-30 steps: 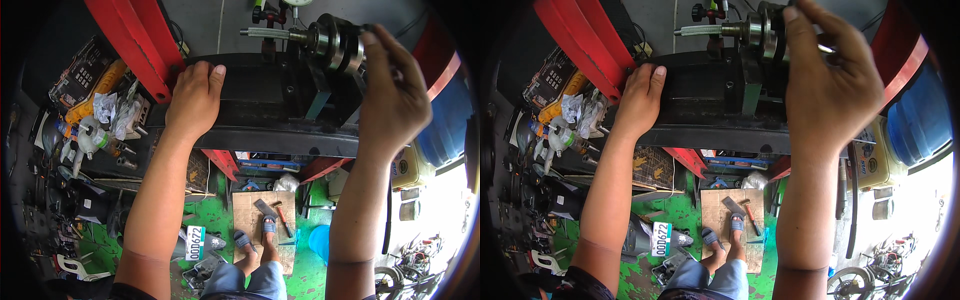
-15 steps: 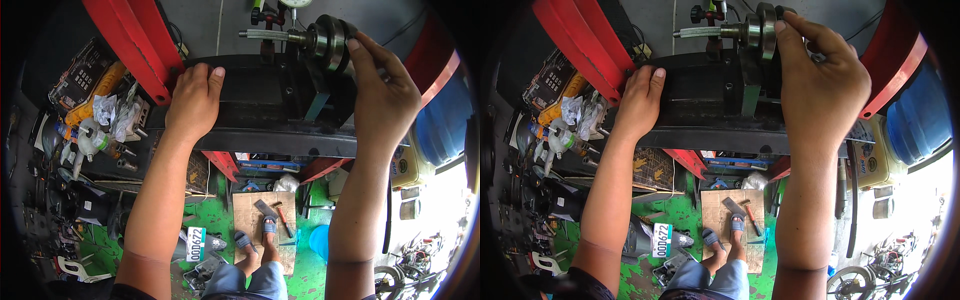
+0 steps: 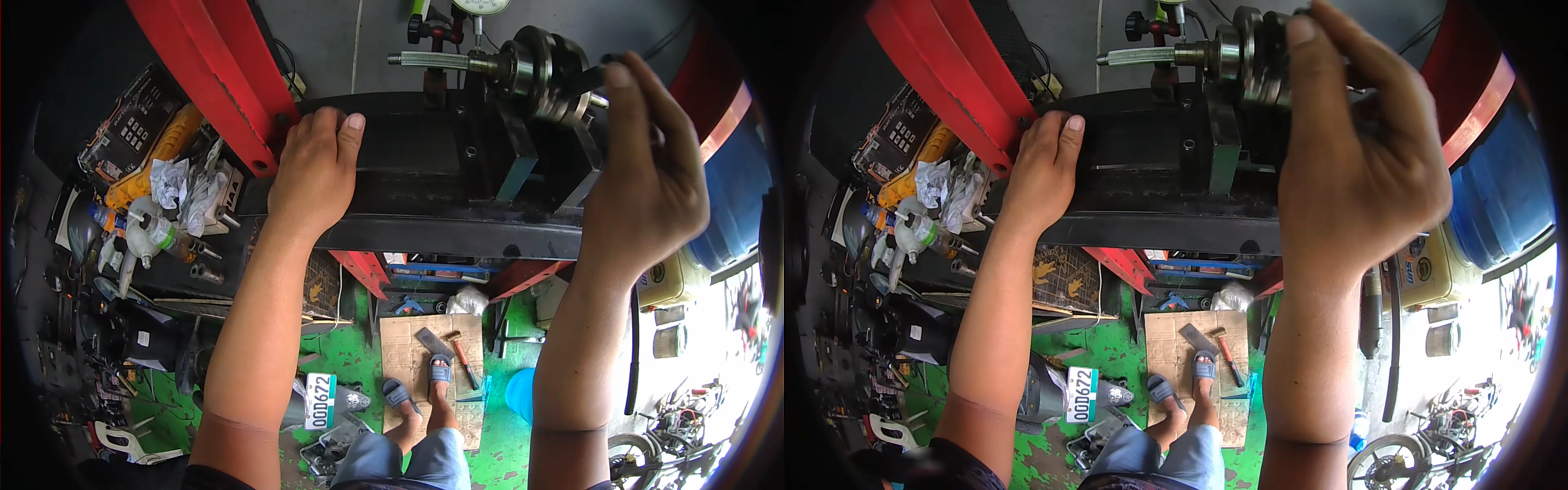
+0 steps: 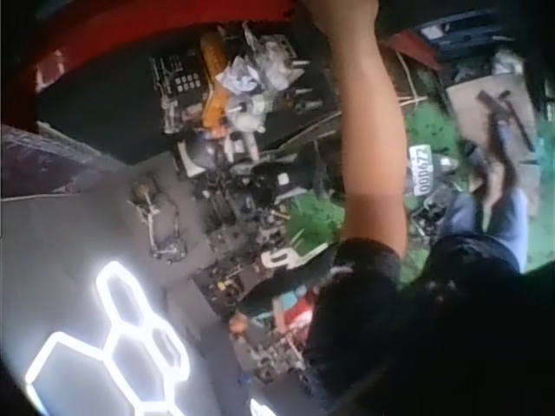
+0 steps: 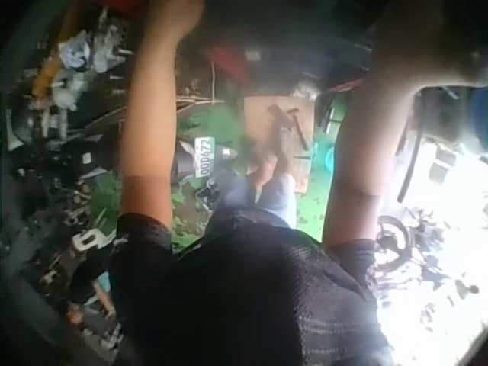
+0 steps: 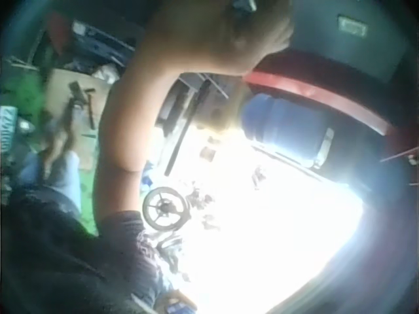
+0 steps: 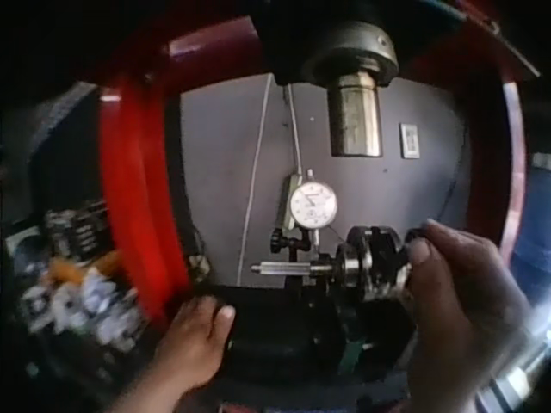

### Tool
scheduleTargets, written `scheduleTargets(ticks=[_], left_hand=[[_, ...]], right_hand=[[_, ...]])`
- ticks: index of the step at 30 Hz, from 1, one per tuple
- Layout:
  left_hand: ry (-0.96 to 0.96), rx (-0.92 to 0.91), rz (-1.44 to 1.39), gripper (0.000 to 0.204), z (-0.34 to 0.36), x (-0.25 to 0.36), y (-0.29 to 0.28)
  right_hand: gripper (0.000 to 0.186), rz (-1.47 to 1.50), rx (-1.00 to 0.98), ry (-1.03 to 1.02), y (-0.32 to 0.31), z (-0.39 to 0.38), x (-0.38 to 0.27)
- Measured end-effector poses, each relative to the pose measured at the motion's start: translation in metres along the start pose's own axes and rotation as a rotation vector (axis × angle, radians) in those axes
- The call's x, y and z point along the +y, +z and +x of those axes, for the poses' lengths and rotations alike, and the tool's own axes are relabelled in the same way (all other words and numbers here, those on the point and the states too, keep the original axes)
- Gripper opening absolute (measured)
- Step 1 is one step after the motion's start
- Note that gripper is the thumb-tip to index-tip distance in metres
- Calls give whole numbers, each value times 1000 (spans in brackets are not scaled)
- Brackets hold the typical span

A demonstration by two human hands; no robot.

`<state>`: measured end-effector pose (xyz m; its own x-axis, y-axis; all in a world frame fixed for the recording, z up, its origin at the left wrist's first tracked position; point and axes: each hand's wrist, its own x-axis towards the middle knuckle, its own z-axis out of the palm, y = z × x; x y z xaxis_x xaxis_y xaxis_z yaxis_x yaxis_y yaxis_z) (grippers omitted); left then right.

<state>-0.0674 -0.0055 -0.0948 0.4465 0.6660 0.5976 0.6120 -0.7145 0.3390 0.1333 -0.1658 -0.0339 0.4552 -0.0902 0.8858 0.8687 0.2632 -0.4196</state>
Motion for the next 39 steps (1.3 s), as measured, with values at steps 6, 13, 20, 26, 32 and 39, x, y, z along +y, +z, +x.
scheduleTargets(ticks=[6,13,20,26,32,39], left_hand=[[-6,-6,13,43,1,0,0],[0,-9,0,42,1,1,0],[-19,-18,21,42,0,0,-1],[-10,-14,2,42,1,2,0],[-12,-6,12,42,0,-1,-1],[-6,-11,4,40,2,3,-1]], right_hand=[[17,-217,-140,-3,4,3,8],[17,128,68,-5,4,-2,-4],[19,-191,-177,102,1,-2,0],[19,91,19,7,1,-2,-1],[17,-110,-140,133,-2,-2,-6],[15,40,-34,37,2,-11,9]])
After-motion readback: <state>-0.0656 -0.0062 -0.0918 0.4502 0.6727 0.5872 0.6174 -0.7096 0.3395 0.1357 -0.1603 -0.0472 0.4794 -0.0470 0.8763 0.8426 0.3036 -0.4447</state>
